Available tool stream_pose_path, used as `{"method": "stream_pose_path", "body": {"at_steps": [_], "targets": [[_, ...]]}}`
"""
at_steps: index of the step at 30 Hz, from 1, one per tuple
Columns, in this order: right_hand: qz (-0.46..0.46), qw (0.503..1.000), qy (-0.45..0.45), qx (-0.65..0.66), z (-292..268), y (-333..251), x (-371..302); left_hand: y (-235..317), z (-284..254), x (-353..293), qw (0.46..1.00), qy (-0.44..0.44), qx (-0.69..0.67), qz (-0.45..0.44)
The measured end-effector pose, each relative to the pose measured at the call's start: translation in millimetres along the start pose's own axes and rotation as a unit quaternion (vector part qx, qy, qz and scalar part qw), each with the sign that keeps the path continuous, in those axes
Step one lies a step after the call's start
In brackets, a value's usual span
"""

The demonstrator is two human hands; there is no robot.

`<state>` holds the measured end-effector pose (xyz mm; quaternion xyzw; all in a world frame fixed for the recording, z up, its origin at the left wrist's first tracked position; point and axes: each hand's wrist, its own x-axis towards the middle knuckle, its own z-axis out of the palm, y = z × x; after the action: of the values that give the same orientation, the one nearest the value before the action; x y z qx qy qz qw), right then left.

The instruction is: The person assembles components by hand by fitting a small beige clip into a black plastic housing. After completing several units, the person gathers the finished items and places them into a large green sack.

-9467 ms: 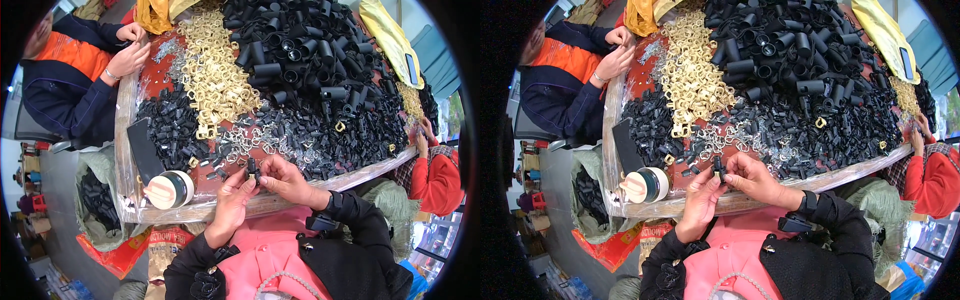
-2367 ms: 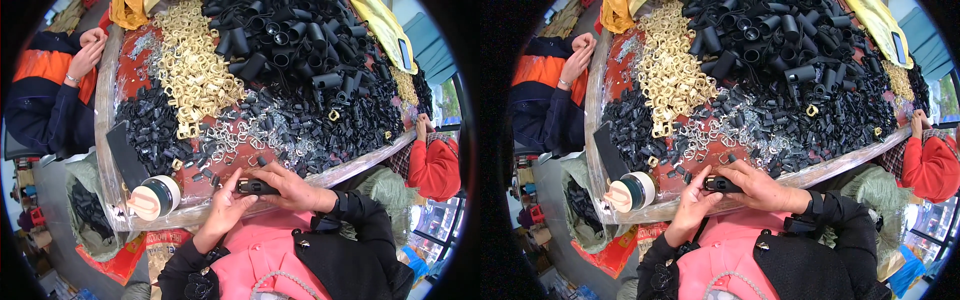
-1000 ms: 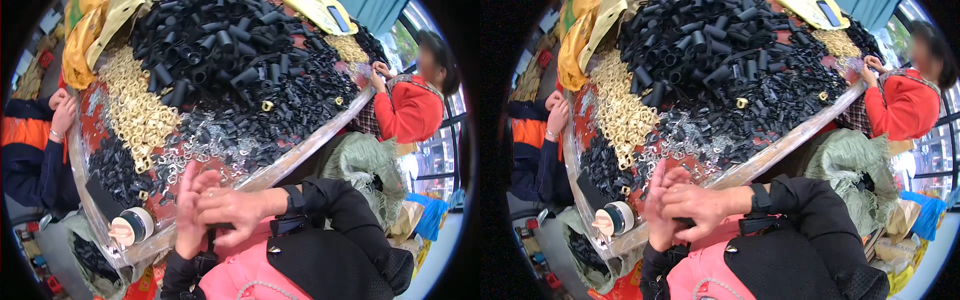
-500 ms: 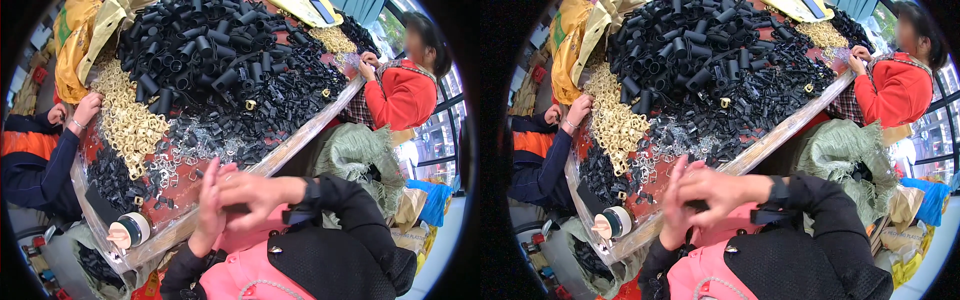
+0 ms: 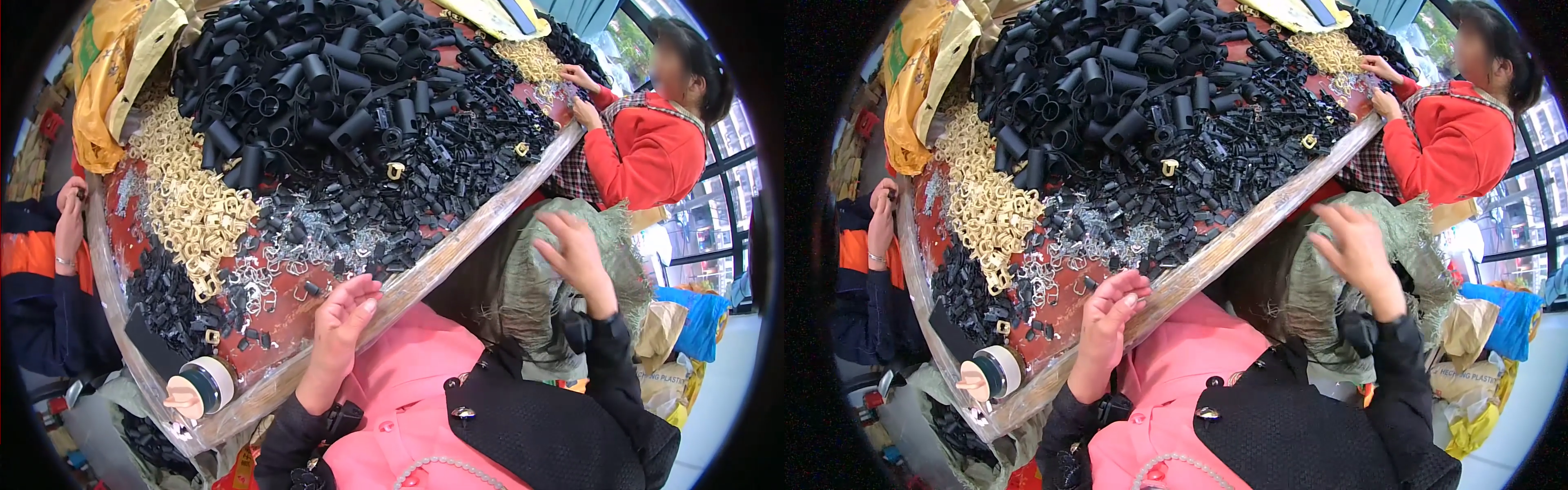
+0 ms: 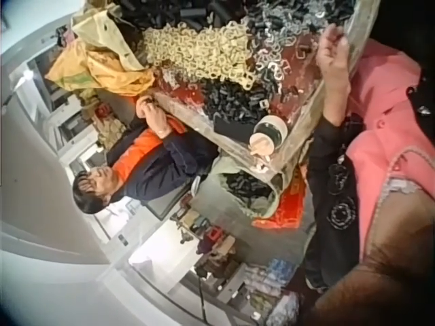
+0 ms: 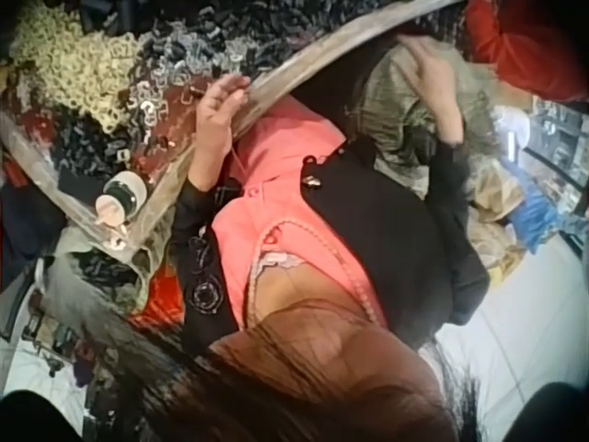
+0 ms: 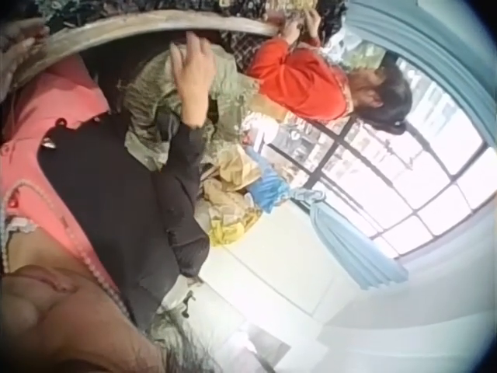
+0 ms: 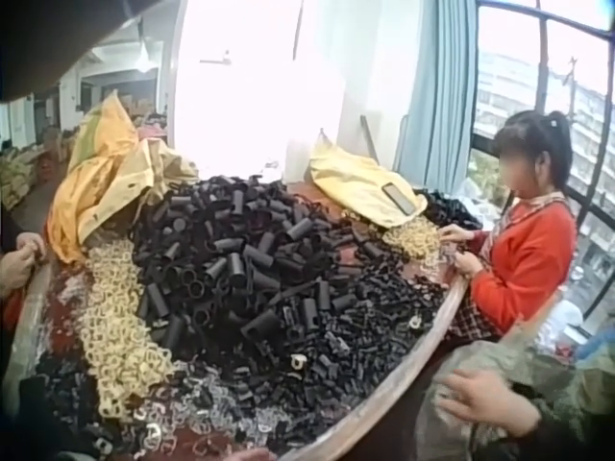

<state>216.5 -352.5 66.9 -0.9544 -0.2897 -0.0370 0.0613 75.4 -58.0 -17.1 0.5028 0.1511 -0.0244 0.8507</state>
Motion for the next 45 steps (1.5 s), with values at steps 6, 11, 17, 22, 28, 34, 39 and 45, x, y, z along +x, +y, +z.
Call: {"method": "stream_pose_path", "body": {"at_steps": [6,11,17,22,28,34,39,45], "targets": [[-0.118,0.992,0.035,-0.023,68,-10,86,4,-8,-8,0.999,0.020,-0.023,-0.015],[-0.108,0.992,0.060,0.030,81,-23,100,0,-14,-13,0.998,0.039,-0.035,-0.022],[-0.369,0.895,-0.028,0.249,56,-117,86,6,-31,-17,0.971,-0.007,-0.189,-0.146],[-0.523,0.753,-0.183,0.355,73,-173,86,5,-53,-33,0.944,-0.104,-0.222,-0.222],[-0.401,0.843,-0.143,0.330,108,-181,108,15,-61,-62,0.966,0.019,-0.228,-0.124],[-0.435,0.894,-0.051,0.097,126,-198,117,18,-64,-63,0.967,0.039,-0.227,-0.108],[-0.426,0.896,-0.047,0.113,127,-202,119,16,-64,-59,0.978,0.063,-0.176,-0.087],[-0.442,0.891,-0.073,0.070,117,-206,113,3,-67,-55,0.996,0.076,-0.039,-0.014]]}}
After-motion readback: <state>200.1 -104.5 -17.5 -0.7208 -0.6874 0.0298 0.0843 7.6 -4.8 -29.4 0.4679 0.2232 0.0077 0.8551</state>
